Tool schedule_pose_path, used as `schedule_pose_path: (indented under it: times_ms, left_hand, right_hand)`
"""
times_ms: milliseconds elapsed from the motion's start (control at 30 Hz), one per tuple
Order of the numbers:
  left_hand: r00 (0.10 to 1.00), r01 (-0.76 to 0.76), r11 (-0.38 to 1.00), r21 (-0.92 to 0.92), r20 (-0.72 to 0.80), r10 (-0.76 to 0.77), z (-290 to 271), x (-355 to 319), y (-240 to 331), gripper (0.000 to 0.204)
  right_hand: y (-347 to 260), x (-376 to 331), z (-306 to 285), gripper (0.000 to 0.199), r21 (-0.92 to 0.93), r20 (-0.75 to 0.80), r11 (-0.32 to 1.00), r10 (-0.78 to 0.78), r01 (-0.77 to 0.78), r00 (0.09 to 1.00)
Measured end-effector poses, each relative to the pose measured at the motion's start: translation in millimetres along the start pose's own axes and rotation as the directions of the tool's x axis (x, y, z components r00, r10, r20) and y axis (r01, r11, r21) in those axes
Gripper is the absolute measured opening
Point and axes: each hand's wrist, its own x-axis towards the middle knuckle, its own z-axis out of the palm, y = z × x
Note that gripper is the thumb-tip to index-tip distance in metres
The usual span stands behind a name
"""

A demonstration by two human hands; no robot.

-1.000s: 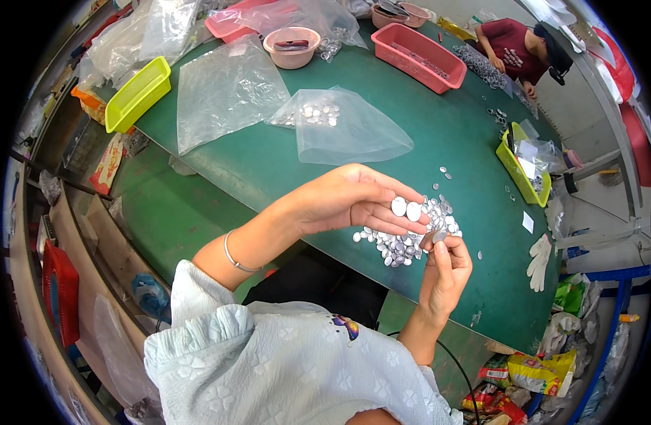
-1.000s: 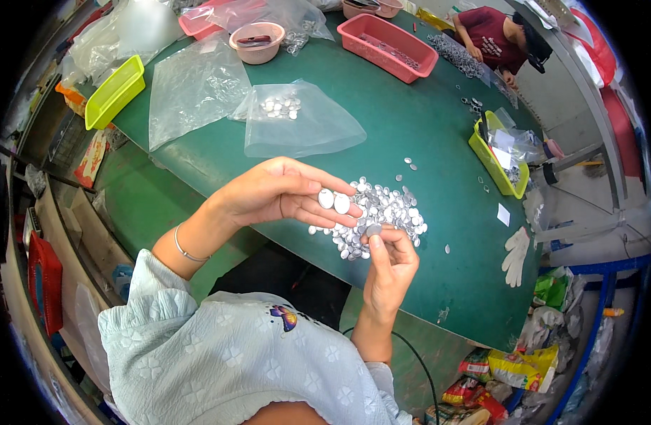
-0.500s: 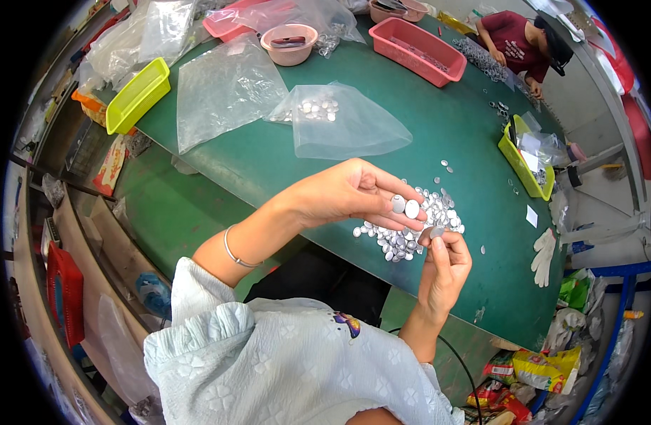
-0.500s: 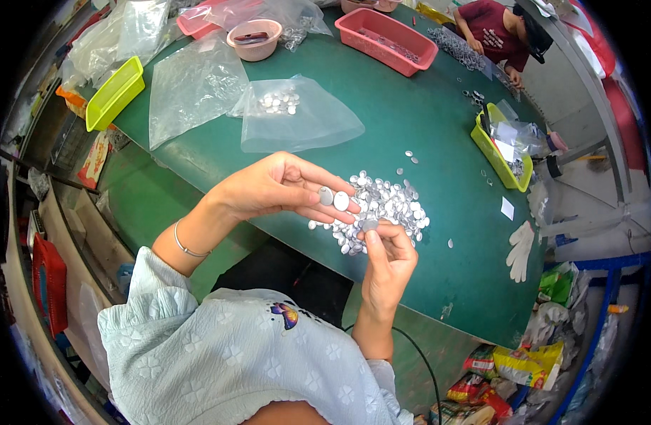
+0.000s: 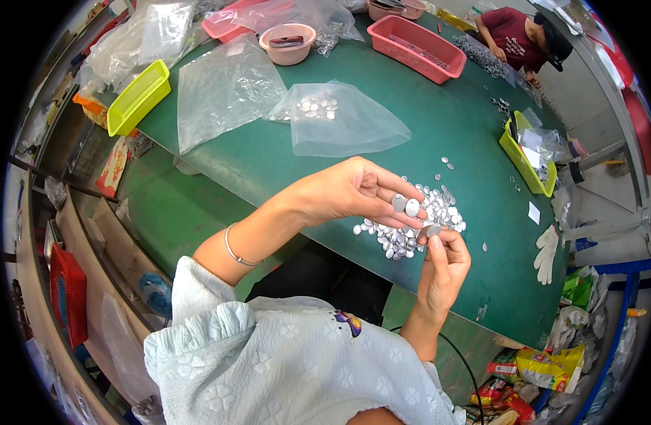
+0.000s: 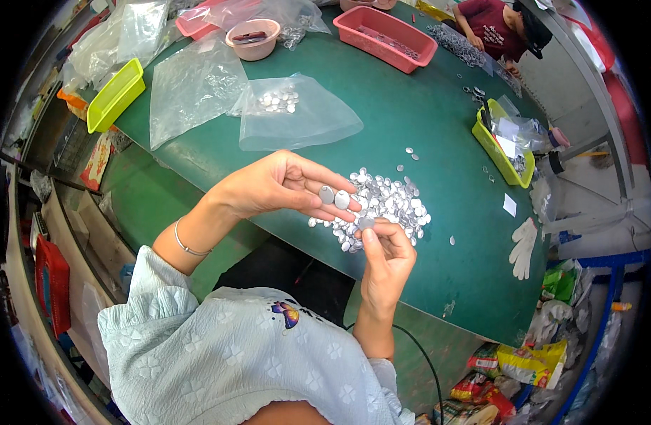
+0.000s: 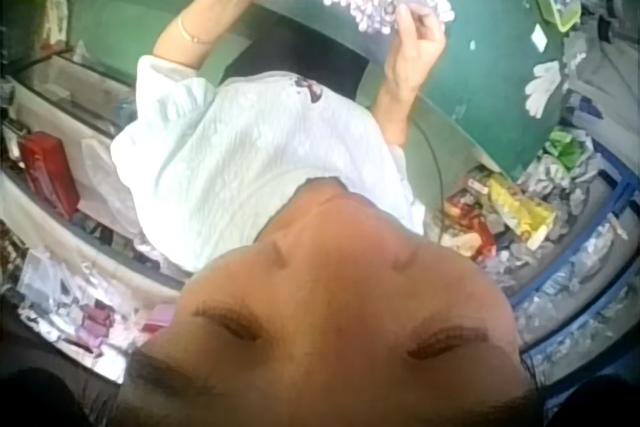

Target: The person unpacks a large plastic bag containing small silver discs and pours them onto a green table. They then pick up the discs one by one, inspect them, and place them into a pile. The person occasionally moves a yellow basket and handles other plastic bags during the process.

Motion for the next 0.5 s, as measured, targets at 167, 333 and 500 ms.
schedule_pose_path:
  times_ms: [167, 333, 500]
  left_hand:
    - [0.999, 0.034, 0.993, -0.113, -0.016, -0.037, 0.7, 1.1, 0.6, 0.039]
    - [0.998, 0.053, 0.981, -0.187, -0.019, -0.058, -1.4, 2.8, -1.1, 0.038]
    - [0.992, 0.079, 0.963, -0.258, -0.073, -0.101, -1.1, 4.9, -0.6, 0.035]
  right_hand:
    - [-0.5, -0.2, -0.6, 0.004, -0.006, 0.006, 1.0, 0.006, -0.006, 1.0]
    - [-1.5, 0.0, -0.4, 0.004, -0.012, 0.007, 1.0, 0.006, -0.006, 1.0]
    - [-2.5, 0.3, 0.2, 0.004, -0.013, 0.012, 1.0, 0.003, -0.003, 1.0]
